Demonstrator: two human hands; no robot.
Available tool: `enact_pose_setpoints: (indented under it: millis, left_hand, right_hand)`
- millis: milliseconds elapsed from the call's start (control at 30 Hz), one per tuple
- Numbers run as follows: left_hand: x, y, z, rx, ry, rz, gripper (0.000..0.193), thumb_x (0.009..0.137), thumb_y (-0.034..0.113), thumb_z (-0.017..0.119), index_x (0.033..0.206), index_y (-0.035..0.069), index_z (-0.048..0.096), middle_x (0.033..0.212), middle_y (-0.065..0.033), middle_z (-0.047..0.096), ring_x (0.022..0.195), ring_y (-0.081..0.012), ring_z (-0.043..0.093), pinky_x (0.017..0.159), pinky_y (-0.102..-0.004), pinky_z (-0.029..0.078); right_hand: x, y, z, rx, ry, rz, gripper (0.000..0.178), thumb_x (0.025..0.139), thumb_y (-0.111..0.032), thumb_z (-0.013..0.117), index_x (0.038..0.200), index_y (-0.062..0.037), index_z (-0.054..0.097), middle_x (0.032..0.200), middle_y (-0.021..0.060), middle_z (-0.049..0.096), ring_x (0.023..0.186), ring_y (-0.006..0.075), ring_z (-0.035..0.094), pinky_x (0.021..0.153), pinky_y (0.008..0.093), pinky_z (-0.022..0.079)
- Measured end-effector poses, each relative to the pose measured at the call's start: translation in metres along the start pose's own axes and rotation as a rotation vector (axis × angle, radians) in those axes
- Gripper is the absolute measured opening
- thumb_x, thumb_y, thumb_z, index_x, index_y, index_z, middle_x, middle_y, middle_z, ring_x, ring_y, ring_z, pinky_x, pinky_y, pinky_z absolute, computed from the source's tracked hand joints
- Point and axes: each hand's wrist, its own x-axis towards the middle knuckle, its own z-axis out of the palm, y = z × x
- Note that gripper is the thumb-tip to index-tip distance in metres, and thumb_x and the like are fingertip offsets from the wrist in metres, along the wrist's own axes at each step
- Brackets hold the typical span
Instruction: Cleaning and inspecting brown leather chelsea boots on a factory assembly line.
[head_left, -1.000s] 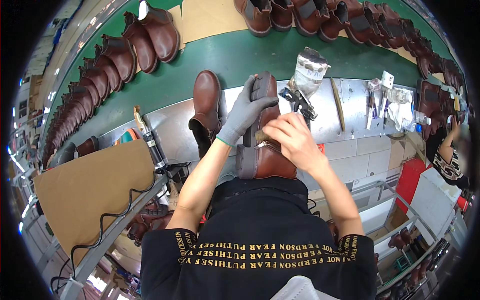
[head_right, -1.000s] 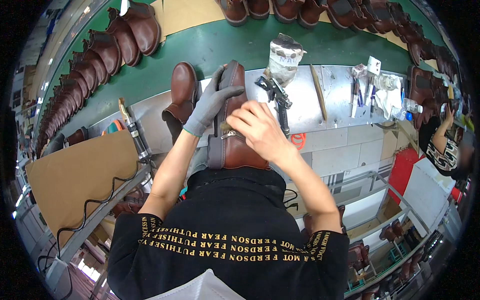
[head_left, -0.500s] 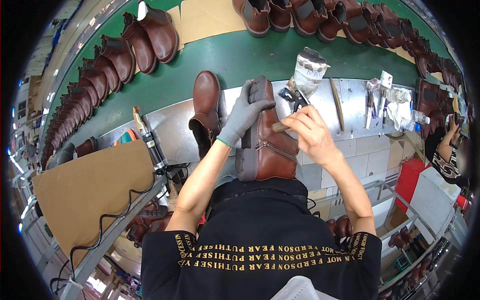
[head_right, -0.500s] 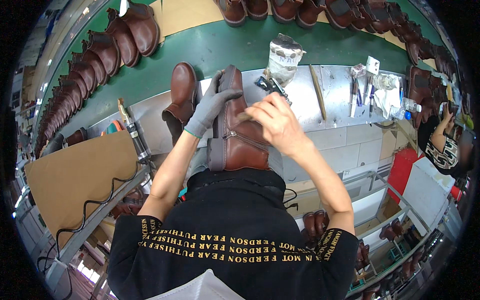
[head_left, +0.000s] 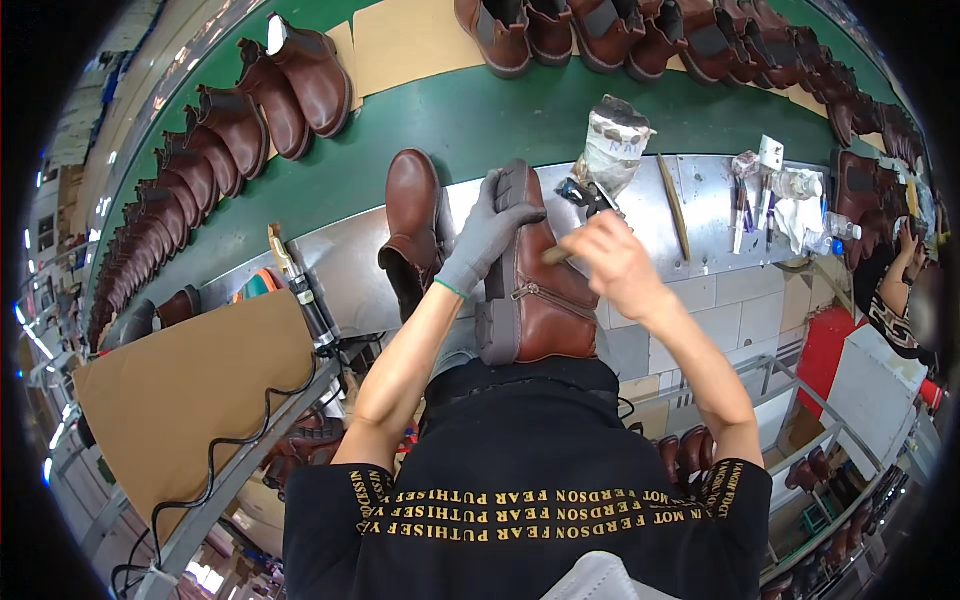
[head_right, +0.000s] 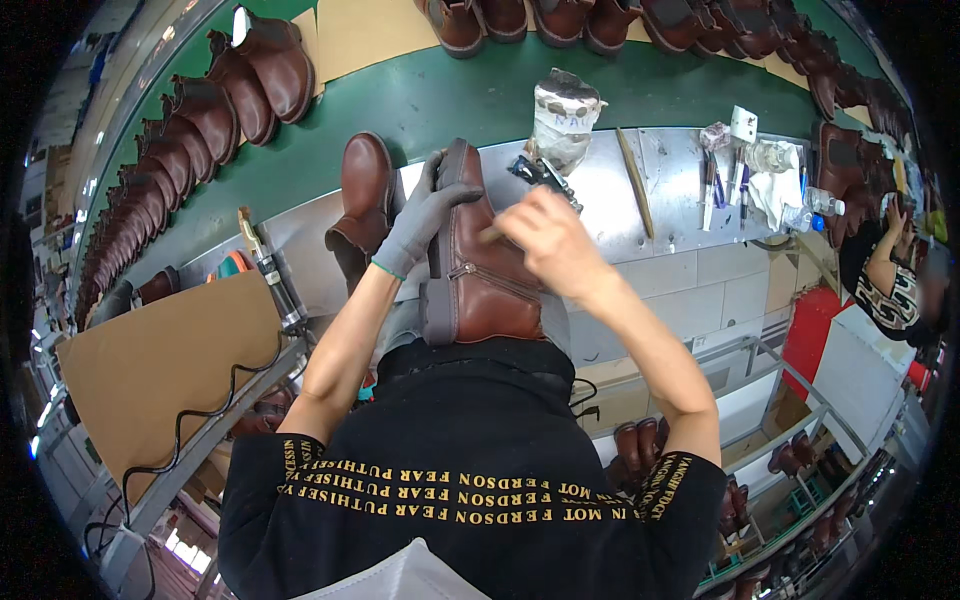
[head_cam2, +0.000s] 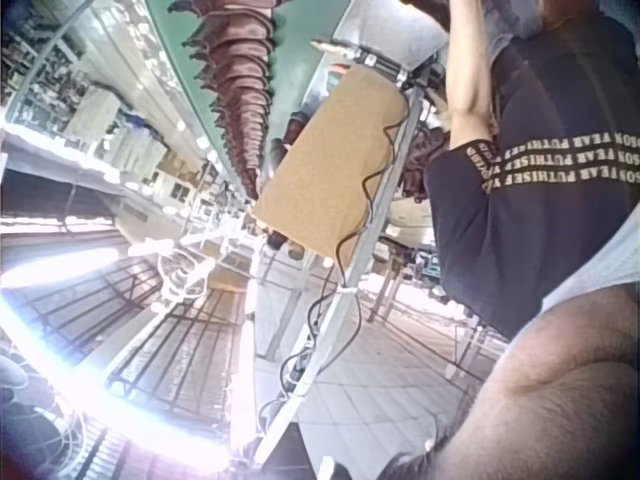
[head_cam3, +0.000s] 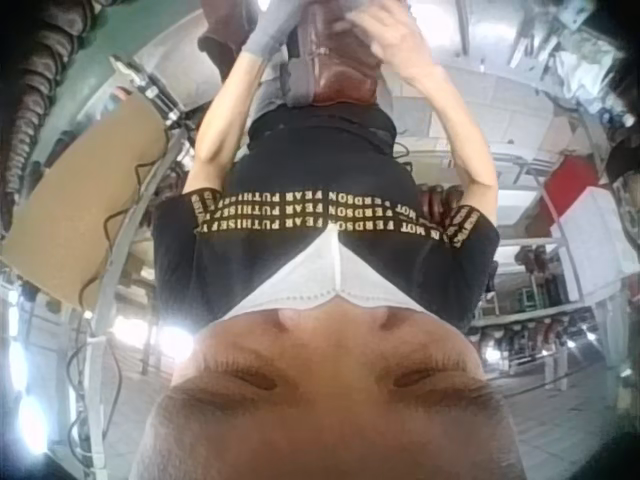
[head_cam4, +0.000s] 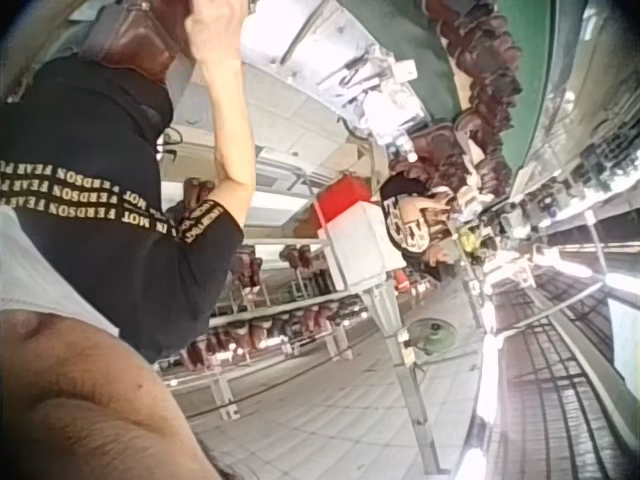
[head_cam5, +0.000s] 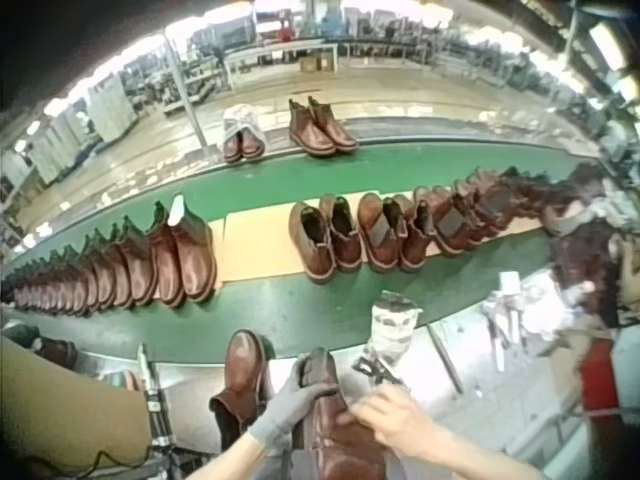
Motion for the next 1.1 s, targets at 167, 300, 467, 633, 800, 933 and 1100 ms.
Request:
enact_pose_setpoints:
  millis: [167, 300, 467, 633, 800, 933, 1100]
  left_hand:
    - [-0.002, 0.013, 0.002, 0.028, -0.025, 0.003, 0.098, 0.069, 0.033, 0.074, 0.141, -0.006, 0.021, 0.131, -0.0221, 0.045, 0.119, -0.0263, 0.047, 0.099, -0.0295, 0.038]
    - [-0.008, 0.019, -0.002, -0.008, 0.002, -0.102, 0.097, 0.07, 0.031, 0.072, 0.142, -0.005, 0.018, 0.133, -0.0209, 0.043, 0.121, -0.0264, 0.045, 0.1, -0.029, 0.036]
    - [-0.007, 0.026, -0.007, -0.174, -0.021, -0.1, 0.094, 0.071, 0.03, 0.072, 0.142, -0.004, 0.019, 0.134, -0.0205, 0.042, 0.122, -0.0256, 0.044, 0.1, -0.0288, 0.036]
    - [0.004, 0.026, 0.005, 0.054, -0.053, -0.039, 0.092, 0.07, 0.032, 0.072, 0.14, -0.002, 0.023, 0.128, -0.0214, 0.047, 0.119, -0.0274, 0.047, 0.098, -0.0303, 0.038]
    - [0.004, 0.021, -0.002, 0.085, -0.042, -0.06, 0.098, 0.069, 0.033, 0.072, 0.142, -0.003, 0.017, 0.128, -0.024, 0.047, 0.118, -0.0298, 0.048, 0.098, -0.0321, 0.038]
    - [0.011, 0.011, 0.004, 0.069, -0.059, -0.04, 0.101, 0.068, 0.035, 0.072, 0.142, -0.004, 0.016, 0.129, -0.0262, 0.047, 0.119, -0.0314, 0.048, 0.099, -0.0325, 0.038]
    - [0.004, 0.023, 0.0, 0.154, -0.049, -0.108, 0.098, 0.071, 0.031, 0.072, 0.143, -0.003, 0.014, 0.137, -0.0232, 0.039, 0.124, -0.0288, 0.043, 0.1, -0.0307, 0.036]
  right_hand:
    - [0.016, -0.029, 0.009, 0.019, 0.114, -0.11, 0.022, 0.064, -0.001, 0.059, 0.086, -0.0042, 0.061, 0.087, 0.0061, 0.062, 0.083, 0.0231, 0.055, 0.072, 0.0333, 0.048]
    - [-0.029, 0.037, -0.002, -0.135, 0.05, 0.235, 0.025, 0.067, 0.006, 0.058, 0.09, -0.0037, 0.062, 0.085, 0.0092, 0.061, 0.083, 0.0275, 0.055, 0.073, 0.0349, 0.046]
    - [-0.028, 0.048, -0.054, -0.274, 0.483, 0.515, 0.028, 0.072, 0.01, 0.061, 0.096, -0.0035, 0.065, 0.088, 0.01, 0.065, 0.084, 0.0275, 0.057, 0.074, 0.0355, 0.046]
    - [0.012, -0.024, 0.004, 0.126, 0.212, -0.034, 0.028, 0.065, 0.005, 0.055, 0.09, -0.0044, 0.064, 0.081, 0.0058, 0.062, 0.085, 0.0259, 0.057, 0.078, 0.0352, 0.047]
    - [-0.025, 0.046, -0.018, -0.073, 0.13, 0.212, 0.022, 0.065, 0.003, 0.061, 0.087, -0.0035, 0.064, 0.081, 0.006, 0.064, 0.079, 0.0242, 0.056, 0.071, 0.0364, 0.046]
    - [0.015, -0.019, 0.001, 0.077, 0.105, -0.126, 0.021, 0.065, -0.002, 0.062, 0.085, -0.005, 0.062, 0.082, 0.0042, 0.062, 0.081, 0.0213, 0.057, 0.074, 0.0352, 0.047]
    - [-0.023, 0.036, -0.015, -0.068, 0.011, 0.225, 0.032, 0.064, 0.01, 0.053, 0.09, -0.0052, 0.065, 0.081, 0.0081, 0.063, 0.082, 0.0258, 0.057, 0.075, 0.0363, 0.046]
